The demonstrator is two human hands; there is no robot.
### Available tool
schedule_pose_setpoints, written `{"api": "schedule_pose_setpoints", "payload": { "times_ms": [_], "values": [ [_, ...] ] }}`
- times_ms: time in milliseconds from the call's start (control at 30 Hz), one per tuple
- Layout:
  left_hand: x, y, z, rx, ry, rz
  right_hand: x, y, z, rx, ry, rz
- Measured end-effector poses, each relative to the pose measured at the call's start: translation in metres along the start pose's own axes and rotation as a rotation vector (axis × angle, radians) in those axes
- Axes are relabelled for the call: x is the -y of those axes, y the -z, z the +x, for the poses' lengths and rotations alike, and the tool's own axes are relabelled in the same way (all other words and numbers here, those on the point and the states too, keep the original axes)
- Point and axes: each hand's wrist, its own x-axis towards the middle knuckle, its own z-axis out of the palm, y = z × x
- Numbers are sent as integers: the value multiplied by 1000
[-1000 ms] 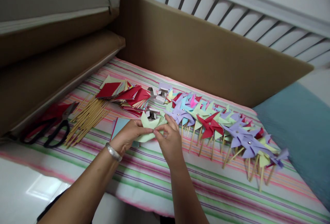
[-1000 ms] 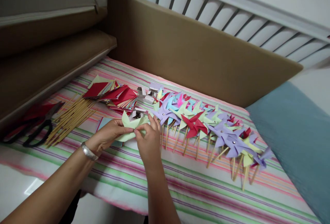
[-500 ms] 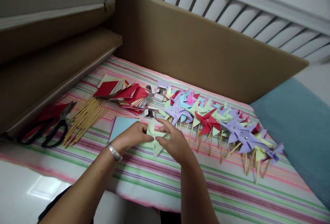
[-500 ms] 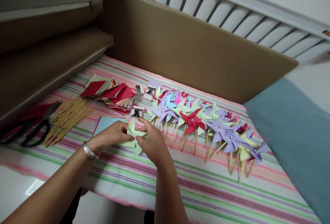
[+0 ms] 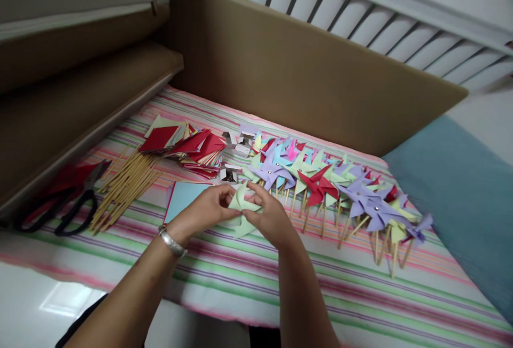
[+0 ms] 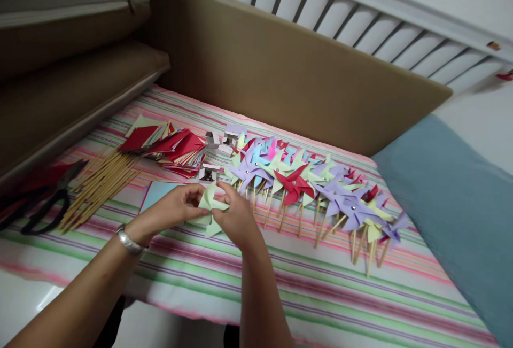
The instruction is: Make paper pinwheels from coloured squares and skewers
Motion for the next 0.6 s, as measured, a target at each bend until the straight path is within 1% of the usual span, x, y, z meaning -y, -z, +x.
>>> {"api": "schedule_pose_setpoints", "payload": {
  "times_ms": [67,133,200,267,300,400,600],
  "values": [
    [-5,-1,-1,-83,-30,-25,-3,0,4,-81,-80,168],
    [-7,-2,-1,-111,-32,-98,-4,-1,7,-187,-131,353],
    [-3,-6,-1,-70,-9,-200,-4,-4,10,-287,-143,501],
    [3,-10,1,-34,7,-276,-3,-9,11,-341,-136,597],
    [6,-13,1,-37,13,-303,-3,-12,11,-352,-132,627],
    [12,-19,3,-102,15,-366,-1,-19,11,-361,-123,671],
    [13,-20,6,-187,38,-414,-1,-29,11,-359,-114,712]
  ]
}}
